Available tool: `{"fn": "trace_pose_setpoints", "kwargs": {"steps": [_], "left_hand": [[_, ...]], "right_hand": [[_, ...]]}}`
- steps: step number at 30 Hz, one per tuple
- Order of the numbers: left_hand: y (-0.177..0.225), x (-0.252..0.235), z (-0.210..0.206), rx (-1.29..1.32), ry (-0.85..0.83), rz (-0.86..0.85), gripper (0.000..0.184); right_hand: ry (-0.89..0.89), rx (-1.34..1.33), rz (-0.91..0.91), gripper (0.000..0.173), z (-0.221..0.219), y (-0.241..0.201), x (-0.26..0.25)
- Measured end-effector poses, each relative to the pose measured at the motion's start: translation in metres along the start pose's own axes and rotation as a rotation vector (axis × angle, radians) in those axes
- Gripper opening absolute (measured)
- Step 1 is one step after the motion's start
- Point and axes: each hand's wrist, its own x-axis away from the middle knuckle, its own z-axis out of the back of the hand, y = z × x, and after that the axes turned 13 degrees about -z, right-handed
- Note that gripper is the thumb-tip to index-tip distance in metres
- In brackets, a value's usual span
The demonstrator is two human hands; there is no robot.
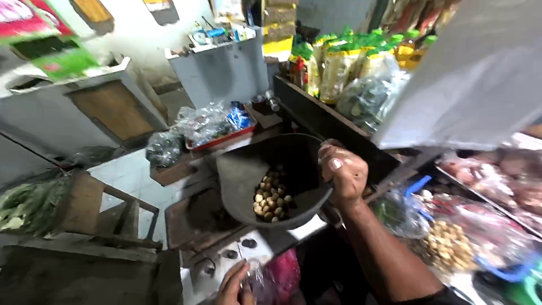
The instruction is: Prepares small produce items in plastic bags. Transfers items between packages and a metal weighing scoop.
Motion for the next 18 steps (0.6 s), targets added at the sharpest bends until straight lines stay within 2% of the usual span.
{"fn": "trace_pose_setpoints", "kwargs": {"steps": [3,6,8,10,11,13,15,18], "left_hand": [[0.019,-0.009,-0.02,-0.156,-0.056,-0.135,0.028],[0.051,-0.021,-0.047,-0.111,-0.165,-0.234,0.03],[0.078,-0.034,-0.069,-0.131,-0.334,-0.179,0.032],[0.102,-0.042,-0.099,-0.17,-0.459,-0.163,0.035],[0.112,-0.043,-0.115,-0.173,-0.513,-0.184,0.039],[0.124,-0.043,-0.149,-0.154,-0.582,-0.345,0.049],[0.136,-0.041,-0.183,-0.125,-0.62,-0.515,0.047],[0.162,-0.032,-0.228,-0.053,-0.674,-0.654,0.04]], "right_hand": [[-0.134,-0.036,-0.061,0.046,0.078,-0.049,0.028],[-0.211,0.048,-0.11,0.044,0.17,-0.106,0.063],[-0.246,0.173,-0.188,0.045,0.236,-0.15,0.09],[-0.198,0.236,-0.267,0.047,0.285,-0.191,0.117],[-0.188,0.261,-0.28,0.047,0.303,-0.21,0.13],[-0.173,0.327,-0.258,0.046,0.327,-0.242,0.151],[-0.103,0.395,-0.254,0.043,0.336,-0.274,0.168],[-0.024,0.513,-0.28,0.044,0.345,-0.316,0.188]]}}
